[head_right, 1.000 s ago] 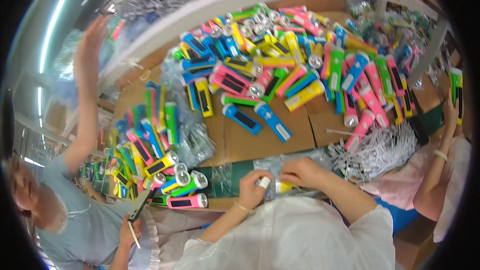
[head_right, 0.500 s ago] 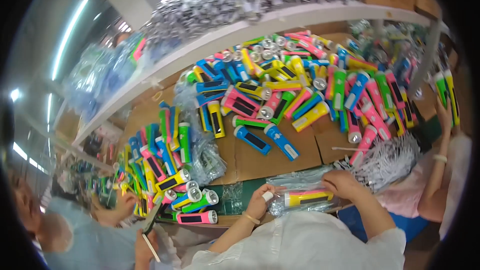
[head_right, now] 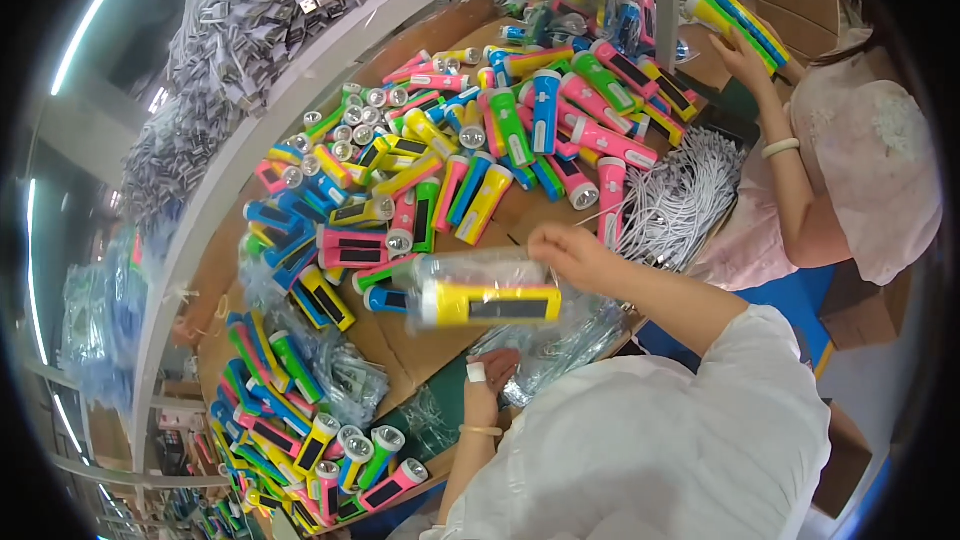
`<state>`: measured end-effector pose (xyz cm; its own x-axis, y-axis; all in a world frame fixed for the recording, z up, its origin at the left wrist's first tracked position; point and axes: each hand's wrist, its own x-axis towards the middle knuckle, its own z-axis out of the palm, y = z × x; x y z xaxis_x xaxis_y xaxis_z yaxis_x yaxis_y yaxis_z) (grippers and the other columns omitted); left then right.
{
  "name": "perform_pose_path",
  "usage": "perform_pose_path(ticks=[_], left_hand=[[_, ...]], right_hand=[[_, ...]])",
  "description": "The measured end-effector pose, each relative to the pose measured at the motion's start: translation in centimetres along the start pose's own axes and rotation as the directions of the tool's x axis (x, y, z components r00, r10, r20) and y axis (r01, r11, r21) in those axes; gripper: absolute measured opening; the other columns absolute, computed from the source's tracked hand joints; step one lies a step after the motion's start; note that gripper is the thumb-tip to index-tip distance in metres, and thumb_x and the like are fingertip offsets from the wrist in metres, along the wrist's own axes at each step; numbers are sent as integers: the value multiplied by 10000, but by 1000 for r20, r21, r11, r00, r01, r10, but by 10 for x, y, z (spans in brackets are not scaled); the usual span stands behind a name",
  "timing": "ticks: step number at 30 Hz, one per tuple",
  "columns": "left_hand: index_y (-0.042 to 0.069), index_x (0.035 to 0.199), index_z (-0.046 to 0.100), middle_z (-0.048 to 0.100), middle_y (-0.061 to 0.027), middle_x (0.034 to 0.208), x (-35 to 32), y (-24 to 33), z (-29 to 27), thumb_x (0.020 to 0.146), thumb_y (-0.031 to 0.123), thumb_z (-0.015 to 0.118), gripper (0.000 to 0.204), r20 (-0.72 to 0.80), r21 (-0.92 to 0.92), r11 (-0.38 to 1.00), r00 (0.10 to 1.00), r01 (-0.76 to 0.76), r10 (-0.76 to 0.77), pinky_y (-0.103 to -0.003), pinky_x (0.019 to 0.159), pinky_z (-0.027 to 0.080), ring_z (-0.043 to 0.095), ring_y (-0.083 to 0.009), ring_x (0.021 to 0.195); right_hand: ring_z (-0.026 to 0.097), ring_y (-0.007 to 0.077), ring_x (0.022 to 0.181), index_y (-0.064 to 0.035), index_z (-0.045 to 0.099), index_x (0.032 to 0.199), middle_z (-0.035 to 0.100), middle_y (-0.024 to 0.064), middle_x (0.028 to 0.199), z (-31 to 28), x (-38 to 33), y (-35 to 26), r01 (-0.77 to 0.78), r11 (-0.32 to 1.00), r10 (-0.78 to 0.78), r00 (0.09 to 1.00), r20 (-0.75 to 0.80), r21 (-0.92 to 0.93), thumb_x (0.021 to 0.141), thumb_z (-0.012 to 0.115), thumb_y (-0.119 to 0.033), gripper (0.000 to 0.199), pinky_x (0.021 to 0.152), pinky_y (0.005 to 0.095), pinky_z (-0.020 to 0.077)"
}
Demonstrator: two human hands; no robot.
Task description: The worker is picking up colorful solar-powered flashlights and a charging cable, placing them inside a small plastic bag, and organizing them on the workbench.
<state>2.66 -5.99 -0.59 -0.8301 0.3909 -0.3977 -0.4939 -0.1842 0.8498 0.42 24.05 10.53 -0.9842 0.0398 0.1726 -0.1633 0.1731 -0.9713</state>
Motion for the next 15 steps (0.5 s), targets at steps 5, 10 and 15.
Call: perform_pose_path(ticks=[5,10,15], left_hand=[[-77,1208,596,700,-179,1177,-11,2,9,1105,283,425,412,-52,153,985,995,-76,85,-304,948,532,689,-227,1080],[-43,1188,620,713,-131,1136,-6,-12,3,1080,212,518,295,-45,314,939,986,-137,159,-284,916,536,695,-203,1048],[-44,1110,670,724,-99,1063,-17,5,26,1060,187,567,258,-57,495,840,956,-222,286,-281,886,526,682,-158,991]], right_hand=[[536,53,572,-80,536,1094,569,-27,803,-49,67,-33,66,979,-18,970,-243,191,1064,558,-203,128,476,224,413],[572,126,604,-35,564,1206,586,29,754,-182,204,-24,95,898,-360,719,-594,-429,1042,567,-146,198,522,304,466],[689,233,1070,-202,249,1607,676,203,1203,-276,244,-15,487,827,-493,869,-53,280,1030,630,-200,691,858,269,543]])
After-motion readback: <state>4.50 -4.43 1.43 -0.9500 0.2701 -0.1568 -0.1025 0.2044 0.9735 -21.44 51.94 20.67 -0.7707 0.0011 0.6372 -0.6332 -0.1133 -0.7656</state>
